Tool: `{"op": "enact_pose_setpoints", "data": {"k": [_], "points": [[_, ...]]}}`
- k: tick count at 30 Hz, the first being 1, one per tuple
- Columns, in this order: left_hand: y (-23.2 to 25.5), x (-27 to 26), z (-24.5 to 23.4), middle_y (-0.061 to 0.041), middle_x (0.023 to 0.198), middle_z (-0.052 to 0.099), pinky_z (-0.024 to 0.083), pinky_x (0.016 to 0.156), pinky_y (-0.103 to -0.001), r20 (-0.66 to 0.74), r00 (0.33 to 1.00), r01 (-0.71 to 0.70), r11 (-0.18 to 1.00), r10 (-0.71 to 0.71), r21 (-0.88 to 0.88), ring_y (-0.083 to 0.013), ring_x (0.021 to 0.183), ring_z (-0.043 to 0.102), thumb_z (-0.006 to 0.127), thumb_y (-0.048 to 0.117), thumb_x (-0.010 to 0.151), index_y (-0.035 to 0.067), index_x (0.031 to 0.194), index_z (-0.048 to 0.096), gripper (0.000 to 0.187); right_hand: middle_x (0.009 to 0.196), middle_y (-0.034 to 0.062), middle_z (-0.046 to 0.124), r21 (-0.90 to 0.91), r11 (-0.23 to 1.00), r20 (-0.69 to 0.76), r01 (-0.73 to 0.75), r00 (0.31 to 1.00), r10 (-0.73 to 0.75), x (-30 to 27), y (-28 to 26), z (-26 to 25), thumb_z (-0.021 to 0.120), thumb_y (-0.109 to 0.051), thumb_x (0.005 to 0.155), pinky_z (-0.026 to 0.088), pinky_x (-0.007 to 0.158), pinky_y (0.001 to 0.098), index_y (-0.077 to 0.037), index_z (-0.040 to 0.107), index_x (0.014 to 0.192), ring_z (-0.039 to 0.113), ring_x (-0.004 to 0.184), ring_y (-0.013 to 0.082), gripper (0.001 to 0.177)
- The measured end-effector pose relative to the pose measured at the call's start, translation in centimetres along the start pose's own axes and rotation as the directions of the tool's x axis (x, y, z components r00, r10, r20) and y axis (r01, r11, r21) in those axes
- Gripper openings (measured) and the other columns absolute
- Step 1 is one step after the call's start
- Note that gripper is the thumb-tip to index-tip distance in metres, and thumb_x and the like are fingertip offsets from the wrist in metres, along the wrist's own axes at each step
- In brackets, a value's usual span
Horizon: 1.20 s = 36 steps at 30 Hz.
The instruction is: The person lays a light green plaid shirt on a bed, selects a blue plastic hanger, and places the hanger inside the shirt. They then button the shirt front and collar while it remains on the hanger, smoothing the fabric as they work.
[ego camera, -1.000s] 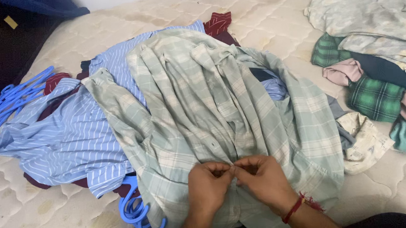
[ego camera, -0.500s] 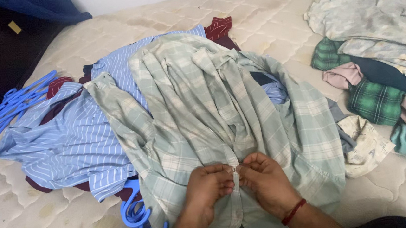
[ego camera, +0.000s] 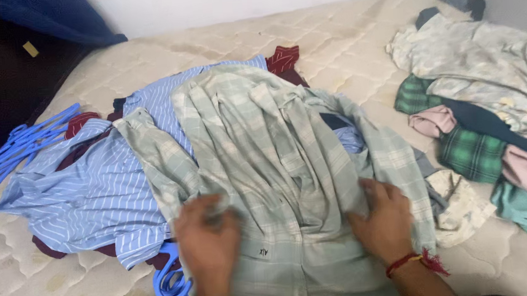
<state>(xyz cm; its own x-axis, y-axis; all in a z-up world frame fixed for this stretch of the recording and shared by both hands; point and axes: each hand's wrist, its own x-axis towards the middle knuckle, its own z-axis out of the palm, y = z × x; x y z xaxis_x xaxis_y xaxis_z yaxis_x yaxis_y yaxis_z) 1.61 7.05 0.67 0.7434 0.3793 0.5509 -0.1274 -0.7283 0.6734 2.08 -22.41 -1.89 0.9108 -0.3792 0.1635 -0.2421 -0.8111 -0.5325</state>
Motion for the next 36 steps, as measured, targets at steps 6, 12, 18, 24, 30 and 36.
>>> {"op": "enact_pose_setpoints", "data": {"k": [6,12,18,24,30,36], "points": [[-5.1,3.1,-3.3,-0.018,0.108,0.073,0.044,0.090,-0.051,-0.164,0.977,0.205,0.801,-0.134,0.563,-0.0387,0.101,0.065,0.083,0.060,0.067,0.005,0.122,0.074,0.079,0.149,0.0219,0.039,-0.075,0.913,-0.089,-0.401,0.915,0.395,1.8,3.4,-1.5,0.085,-0.061,0.072,0.029,0.107,0.0603,-0.010,0.044,0.150,0.033,0.137,0.0424,0.102],[-9.6,6.1,-1.9,-0.022,0.103,0.076,0.047,0.098,-0.059,0.032,0.898,0.407,0.854,-0.440,0.325,-0.0423,0.099,0.069,0.059,0.044,0.096,0.007,0.105,0.079,0.043,0.105,0.0244,0.073,0.114,0.919,0.025,-0.377,0.926,0.377,3.7,7.2,-2.9,0.078,-0.056,0.087,0.055,0.090,0.0479,0.002,0.074,0.118,0.071,0.100,0.0371,0.065],[-14.8,8.1,-4.3,-0.018,0.129,0.071,0.059,0.097,-0.059,0.341,0.686,0.471,0.035,-0.643,-0.882,-0.0383,0.115,0.073,0.051,0.022,0.090,0.002,0.123,0.066,0.041,0.098,0.0242,0.075,0.537,0.816,-0.266,-0.214,0.875,0.405,4.2,9.8,-7.2,0.081,-0.029,0.092,0.057,0.082,0.0482,0.004,0.072,0.109,0.072,0.089,0.0356,0.038],[-5.8,5.7,-7.6,-0.016,0.140,0.057,0.035,0.116,-0.063,0.584,0.342,0.612,-0.297,-0.736,-0.733,-0.0357,0.136,0.047,0.046,0.046,0.100,0.006,0.148,0.043,0.063,0.135,0.0142,0.063,0.773,0.061,0.512,-0.632,0.677,0.528,4.5,10.6,-9.1,0.072,-0.038,0.092,0.049,0.104,0.0460,-0.005,0.055,0.138,0.063,0.121,0.0316,0.059],[-1.3,8.3,-9.1,-0.019,0.137,0.066,0.040,0.113,-0.059,0.817,0.434,0.815,-0.222,-0.379,-0.535,-0.0385,0.130,0.059,0.053,0.038,0.092,0.003,0.140,0.057,0.059,0.136,0.0116,0.066,0.613,-0.034,0.782,-0.790,0.600,0.170,3.5,10.3,-9.8,0.065,-0.039,0.088,0.046,0.105,0.0538,-0.009,0.058,0.139,0.063,0.120,0.0300,0.059],[-2.6,7.5,-8.7,-0.019,0.134,0.069,0.047,0.109,-0.046,0.833,0.493,0.866,0.231,-0.252,-0.443,-0.0312,0.122,0.066,0.072,0.021,0.083,-0.004,0.138,0.057,0.062,0.140,0.0131,0.062,0.711,0.109,0.677,-0.694,0.719,0.159,4.6,11.2,-8.4,0.062,-0.029,0.094,0.045,0.106,0.0570,-0.008,0.047,0.150,0.062,0.120,0.0327,0.062]]}}
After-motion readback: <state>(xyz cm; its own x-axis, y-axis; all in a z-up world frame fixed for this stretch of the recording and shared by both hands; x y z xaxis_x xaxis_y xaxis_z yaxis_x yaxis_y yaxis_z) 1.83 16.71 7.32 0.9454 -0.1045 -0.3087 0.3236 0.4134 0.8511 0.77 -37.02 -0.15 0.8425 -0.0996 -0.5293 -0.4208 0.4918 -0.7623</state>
